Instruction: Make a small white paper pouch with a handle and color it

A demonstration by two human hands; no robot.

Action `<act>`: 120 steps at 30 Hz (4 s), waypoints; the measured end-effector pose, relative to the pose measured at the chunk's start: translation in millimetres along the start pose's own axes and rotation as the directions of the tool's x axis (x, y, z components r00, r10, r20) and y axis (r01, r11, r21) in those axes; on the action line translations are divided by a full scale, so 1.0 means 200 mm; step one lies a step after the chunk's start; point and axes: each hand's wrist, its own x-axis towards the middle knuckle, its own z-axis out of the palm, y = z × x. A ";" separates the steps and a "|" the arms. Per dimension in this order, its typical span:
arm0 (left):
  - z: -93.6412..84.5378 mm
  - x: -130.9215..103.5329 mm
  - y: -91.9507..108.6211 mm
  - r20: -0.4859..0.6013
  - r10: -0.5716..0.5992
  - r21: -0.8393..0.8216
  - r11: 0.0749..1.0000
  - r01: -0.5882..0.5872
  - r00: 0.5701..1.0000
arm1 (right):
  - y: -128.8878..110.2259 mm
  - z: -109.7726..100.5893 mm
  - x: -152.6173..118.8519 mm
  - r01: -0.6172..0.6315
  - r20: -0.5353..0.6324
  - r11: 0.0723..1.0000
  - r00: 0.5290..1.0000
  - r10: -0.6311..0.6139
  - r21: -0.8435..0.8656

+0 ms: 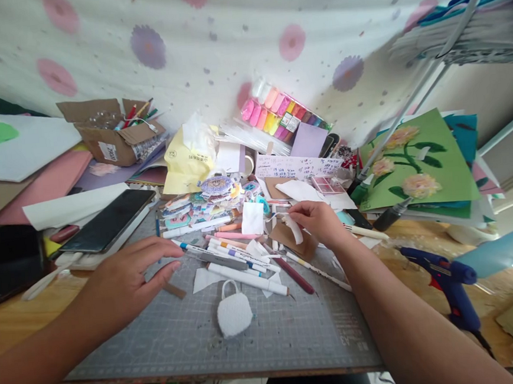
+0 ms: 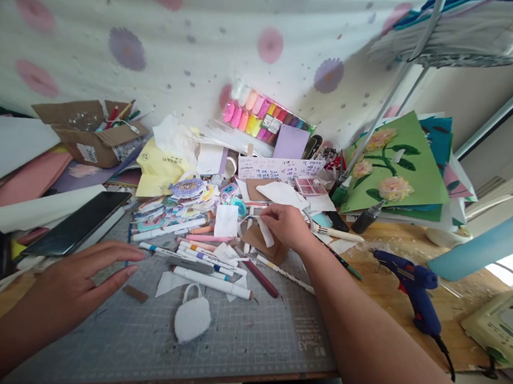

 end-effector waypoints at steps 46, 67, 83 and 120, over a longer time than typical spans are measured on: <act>-0.01 0.09 0.19 -0.135 -0.071 0.136 0.987 0.090 0.988 | -0.31 0.37 -0.36 -0.277 0.431 0.646 0.898 -0.090 0.712; 0.04 0.05 0.47 0.068 -0.126 -0.463 0.875 0.143 0.990 | -0.33 0.39 -0.39 -0.260 0.471 0.719 0.876 -0.106 0.645; 0.02 0.07 0.43 0.461 -0.148 -0.770 0.424 0.477 0.875 | -0.31 0.37 -0.38 -0.163 0.336 0.853 0.942 -0.015 0.496; 0.02 0.07 0.43 0.501 -0.144 -0.799 0.301 0.520 0.853 | -0.31 0.38 -0.37 -0.095 0.349 0.863 0.932 -0.098 0.496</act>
